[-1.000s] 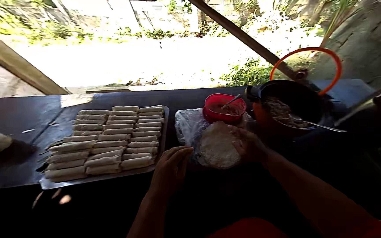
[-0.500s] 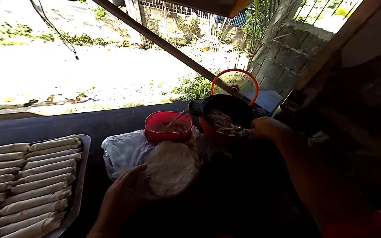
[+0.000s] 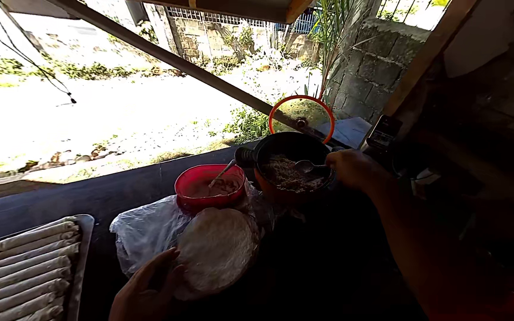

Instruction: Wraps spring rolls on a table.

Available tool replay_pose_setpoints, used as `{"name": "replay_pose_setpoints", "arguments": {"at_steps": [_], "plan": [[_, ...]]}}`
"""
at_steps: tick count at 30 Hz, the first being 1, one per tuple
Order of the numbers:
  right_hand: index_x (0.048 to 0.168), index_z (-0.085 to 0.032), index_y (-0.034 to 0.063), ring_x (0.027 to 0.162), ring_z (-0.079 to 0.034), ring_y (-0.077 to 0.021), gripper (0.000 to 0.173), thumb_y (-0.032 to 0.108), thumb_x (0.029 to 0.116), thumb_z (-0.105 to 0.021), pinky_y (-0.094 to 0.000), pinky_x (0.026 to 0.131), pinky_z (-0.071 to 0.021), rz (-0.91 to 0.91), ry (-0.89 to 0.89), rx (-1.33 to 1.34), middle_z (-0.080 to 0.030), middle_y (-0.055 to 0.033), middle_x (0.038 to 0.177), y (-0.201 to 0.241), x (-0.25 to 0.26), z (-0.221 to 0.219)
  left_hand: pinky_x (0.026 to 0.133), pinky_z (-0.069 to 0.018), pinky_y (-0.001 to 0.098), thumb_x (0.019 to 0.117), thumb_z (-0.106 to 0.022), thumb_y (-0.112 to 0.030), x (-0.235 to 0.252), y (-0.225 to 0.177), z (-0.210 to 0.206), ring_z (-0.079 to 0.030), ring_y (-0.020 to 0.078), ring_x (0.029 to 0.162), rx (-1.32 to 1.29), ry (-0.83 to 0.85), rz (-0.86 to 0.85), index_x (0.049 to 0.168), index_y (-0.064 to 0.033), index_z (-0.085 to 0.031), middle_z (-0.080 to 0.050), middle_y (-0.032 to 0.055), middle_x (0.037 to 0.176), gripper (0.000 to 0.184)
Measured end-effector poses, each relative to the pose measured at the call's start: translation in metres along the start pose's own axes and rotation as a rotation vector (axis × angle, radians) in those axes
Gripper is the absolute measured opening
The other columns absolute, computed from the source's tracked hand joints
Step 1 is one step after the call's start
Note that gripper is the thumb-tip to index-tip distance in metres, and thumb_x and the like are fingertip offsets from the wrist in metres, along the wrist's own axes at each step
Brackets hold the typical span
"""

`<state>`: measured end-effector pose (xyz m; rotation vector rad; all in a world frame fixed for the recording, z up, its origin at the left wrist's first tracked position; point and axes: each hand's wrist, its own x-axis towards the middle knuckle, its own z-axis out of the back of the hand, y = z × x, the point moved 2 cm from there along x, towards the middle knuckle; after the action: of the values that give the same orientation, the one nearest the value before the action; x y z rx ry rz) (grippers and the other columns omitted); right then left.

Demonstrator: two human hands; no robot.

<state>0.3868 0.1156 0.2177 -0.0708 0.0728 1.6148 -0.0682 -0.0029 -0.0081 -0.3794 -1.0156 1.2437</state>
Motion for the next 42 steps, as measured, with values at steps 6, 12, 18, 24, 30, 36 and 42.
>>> {"name": "replay_pose_setpoints", "arguments": {"at_steps": [6, 12, 18, 24, 30, 36, 42], "plan": [[0.111, -0.074, 0.0188, 0.094, -0.070, -0.0238, 0.018, 0.019, 0.1036, -0.057, -0.0505, 0.079, -0.0585, 0.159, -0.120, 0.064, -0.072, -0.0051, 0.099, 0.040, -0.017, 0.000, 0.097, -0.0560, 0.0276, 0.0910, -0.074, -0.027, -0.001, 0.001, 0.000, -0.068, 0.0078, 0.109, -0.018, 0.004, 0.004, 0.127, -0.0073, -0.067, -0.073, 0.0043, 0.119, 0.042], [0.108, -0.072, 0.0191, 0.091, -0.070, -0.0212, 0.017, 0.021, 0.1045, -0.056, -0.0471, 0.075, -0.0583, 0.175, -0.063, -0.012, -0.070, -0.0027, 0.095, 0.053, -0.034, 0.008, 0.096, -0.0563, 0.0269, 0.0912, -0.073, -0.030, -0.002, 0.000, 0.001, -0.068, 0.0068, 0.108, -0.011, -0.004, 0.012, 0.126, -0.0086, -0.067, -0.073, 0.0029, 0.118, 0.041], [0.103, -0.072, 0.0168, 0.088, -0.070, -0.0236, 0.015, 0.015, 0.1013, -0.057, -0.0476, 0.071, -0.0582, 0.159, -0.081, -0.132, -0.069, -0.0048, 0.094, 0.057, -0.033, 0.001, 0.094, -0.0576, 0.0274, 0.0918, -0.071, -0.031, -0.002, 0.002, 0.000, -0.069, 0.0066, 0.105, -0.007, -0.013, 0.012, 0.127, -0.0121, -0.068, -0.073, 0.0003, 0.118, 0.040], [0.104, -0.074, 0.0169, 0.086, -0.070, -0.0229, 0.016, 0.015, 0.1016, -0.058, -0.0471, 0.070, -0.0587, 0.207, -0.195, -0.107, -0.069, -0.0041, 0.092, 0.050, -0.037, 0.007, 0.093, -0.0579, 0.0270, 0.0918, -0.071, -0.033, -0.002, 0.005, 0.000, -0.069, 0.0057, 0.105, -0.007, -0.020, 0.012, 0.127, -0.0136, -0.068, -0.074, -0.0014, 0.118, 0.041], [0.104, -0.073, 0.0174, 0.085, -0.070, -0.0220, 0.017, 0.014, 0.1011, -0.056, -0.0452, 0.068, -0.0580, 0.196, -0.122, -0.136, -0.068, -0.0039, 0.093, 0.062, -0.037, -0.001, 0.091, -0.0584, 0.0252, 0.0915, -0.072, -0.032, 0.000, 0.004, 0.000, -0.069, 0.0045, 0.103, -0.010, -0.024, 0.018, 0.127, -0.0130, -0.068, -0.074, -0.0012, 0.117, 0.040], [0.104, -0.073, 0.0155, 0.090, -0.071, -0.0255, 0.016, 0.010, 0.0985, -0.059, -0.0482, 0.071, -0.0585, 0.132, -0.088, -0.147, -0.070, -0.0066, 0.097, 0.046, -0.021, -0.005, 0.093, -0.0582, 0.0256, 0.0911, -0.072, -0.028, -0.001, 0.003, 0.000, -0.069, 0.0057, 0.105, -0.033, -0.023, 0.022, 0.126, -0.0121, -0.068, -0.074, -0.0005, 0.118, 0.039], [0.103, -0.073, 0.0143, 0.091, -0.070, -0.0276, 0.016, 0.007, 0.0997, -0.059, -0.0498, 0.074, -0.0584, 0.101, -0.117, -0.144, -0.069, -0.0084, 0.097, 0.022, -0.011, -0.006, 0.093, -0.0576, 0.0244, 0.0904, -0.073, -0.026, -0.001, 0.001, 0.001, -0.069, 0.0050, 0.105, -0.030, -0.016, 0.029, 0.126, -0.0086, -0.067, -0.074, 0.0019, 0.116, 0.040]]}}
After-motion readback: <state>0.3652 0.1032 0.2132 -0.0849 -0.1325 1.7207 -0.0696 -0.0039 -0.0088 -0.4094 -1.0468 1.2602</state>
